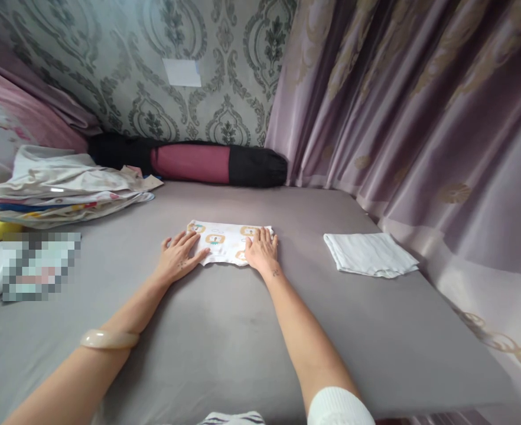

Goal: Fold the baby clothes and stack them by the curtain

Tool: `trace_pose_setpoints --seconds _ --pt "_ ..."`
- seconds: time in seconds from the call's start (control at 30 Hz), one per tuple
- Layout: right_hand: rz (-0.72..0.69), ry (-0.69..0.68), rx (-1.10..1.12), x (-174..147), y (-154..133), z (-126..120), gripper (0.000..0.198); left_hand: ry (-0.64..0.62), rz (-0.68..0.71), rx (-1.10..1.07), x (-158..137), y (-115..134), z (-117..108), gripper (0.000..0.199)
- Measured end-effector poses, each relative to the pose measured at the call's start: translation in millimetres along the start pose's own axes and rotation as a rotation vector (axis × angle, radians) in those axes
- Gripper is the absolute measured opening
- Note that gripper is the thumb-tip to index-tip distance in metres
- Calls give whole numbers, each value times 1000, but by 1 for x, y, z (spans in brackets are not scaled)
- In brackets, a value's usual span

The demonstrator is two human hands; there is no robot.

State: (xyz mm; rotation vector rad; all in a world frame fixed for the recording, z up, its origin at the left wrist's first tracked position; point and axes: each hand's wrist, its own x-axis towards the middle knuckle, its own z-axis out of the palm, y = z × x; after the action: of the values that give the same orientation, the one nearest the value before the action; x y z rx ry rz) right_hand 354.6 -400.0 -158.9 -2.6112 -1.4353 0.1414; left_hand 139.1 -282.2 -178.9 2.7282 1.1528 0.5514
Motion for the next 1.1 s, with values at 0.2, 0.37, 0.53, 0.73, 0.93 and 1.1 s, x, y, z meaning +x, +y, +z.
trace_pose_setpoints --seconds 0.2,0.37,0.53,0.73,0.93,1.1 --pt "3 -1 37 0 1 1 58 -1 -6 -10 -1 2 -2 54" --pt "17 -62 91 2 5 -5 59 11 3 -12 -1 2 -1 52" --pt "23 -9 93 2 16 -12 62 -4 5 -13 0 1 -2 53" --pt "53 -57 44 4 23 -9 63 -7 -2 -13 -1 2 -3 52" --pt "52 -51 25 7 23 -5 63 -11 -9 -12 0 1 -1 54" --pt "34 1 -15 6 23 -4 61 85 47 -10 -2 4 -4 48"
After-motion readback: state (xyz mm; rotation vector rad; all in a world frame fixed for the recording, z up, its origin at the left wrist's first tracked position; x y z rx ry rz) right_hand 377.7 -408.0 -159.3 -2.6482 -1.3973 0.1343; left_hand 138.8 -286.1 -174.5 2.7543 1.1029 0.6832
